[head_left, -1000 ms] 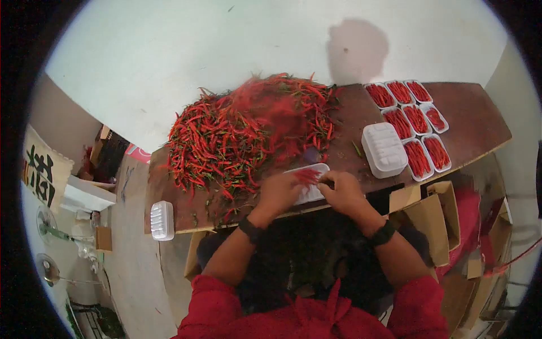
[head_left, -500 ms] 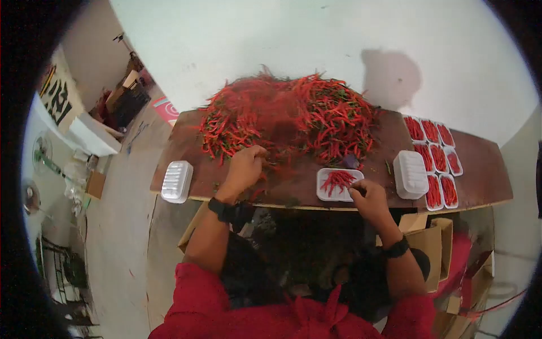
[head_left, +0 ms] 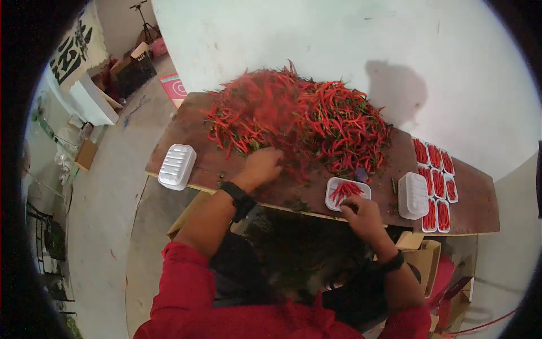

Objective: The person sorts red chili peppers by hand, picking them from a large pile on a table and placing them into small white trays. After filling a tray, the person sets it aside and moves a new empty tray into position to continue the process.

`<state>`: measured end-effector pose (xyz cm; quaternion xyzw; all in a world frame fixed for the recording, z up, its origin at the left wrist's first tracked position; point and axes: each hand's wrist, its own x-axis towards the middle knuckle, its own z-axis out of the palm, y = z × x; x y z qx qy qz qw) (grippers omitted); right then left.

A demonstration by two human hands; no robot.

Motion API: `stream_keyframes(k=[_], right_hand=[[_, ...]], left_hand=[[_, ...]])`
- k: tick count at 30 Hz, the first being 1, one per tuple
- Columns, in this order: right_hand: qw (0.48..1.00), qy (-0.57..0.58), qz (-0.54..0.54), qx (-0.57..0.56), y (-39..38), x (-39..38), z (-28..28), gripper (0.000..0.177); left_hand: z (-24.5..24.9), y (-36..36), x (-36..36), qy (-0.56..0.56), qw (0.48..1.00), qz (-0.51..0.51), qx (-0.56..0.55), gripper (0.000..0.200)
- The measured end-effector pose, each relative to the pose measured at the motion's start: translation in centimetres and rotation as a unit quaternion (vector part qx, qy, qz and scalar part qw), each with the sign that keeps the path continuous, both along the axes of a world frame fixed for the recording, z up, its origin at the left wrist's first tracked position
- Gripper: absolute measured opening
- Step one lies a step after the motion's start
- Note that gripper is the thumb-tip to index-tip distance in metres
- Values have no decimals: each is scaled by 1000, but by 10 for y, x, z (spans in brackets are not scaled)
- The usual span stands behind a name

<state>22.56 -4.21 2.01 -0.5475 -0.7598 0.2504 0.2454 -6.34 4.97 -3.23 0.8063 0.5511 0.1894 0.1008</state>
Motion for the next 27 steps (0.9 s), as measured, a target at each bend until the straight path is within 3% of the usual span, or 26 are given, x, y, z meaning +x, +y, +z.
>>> stream_keyframes(k=[2,4,5,10,12,14,15,16,17,18,20,24,27], right_hand=[[999,-27,-13,-24,-7,-6,-10,17],[995,-45,88,-4,-4,-10,-24,17],[996,-45,77,-8,-6,-13,-23,17],[981,49,105,-156,-10,-20,-21,23],[981,81,78,-155,-11,-18,-25,23],[981,112,54,-152,-8,-18,-32,23],[958,162,24,-235,-5,-17,-39,24],[925,212,-6,-315,-2,-17,-41,26],[925,213,-9,-315,-2,-17,-39,26],[912,237,-17,-333,-3,-18,-33,27],[898,263,-28,-352,-7,-22,-33,28],[920,263,-39,-289,-22,-26,-26,26],[932,250,-64,-256,-25,-21,-24,24]], left_hand=[[-4,7,10,26,1000,-8,-8,20],[6,10,16,23,999,-28,-5,20],[12,8,18,21,999,-33,1,20],[45,-7,33,-45,998,-35,-37,20],[60,-22,41,-64,995,-26,-74,20],[69,-40,53,-178,977,-55,-100,19],[65,-48,58,-177,977,-59,-102,19],[61,-57,63,-165,977,-127,-56,19],[56,-65,67,-153,969,-193,-9,19],[50,-73,72,-152,969,-196,-10,19],[39,-87,79,-119,933,-339,18,19],[37,-100,80,-112,918,-380,-11,21],[43,-91,79,-179,902,-390,-43,22]])
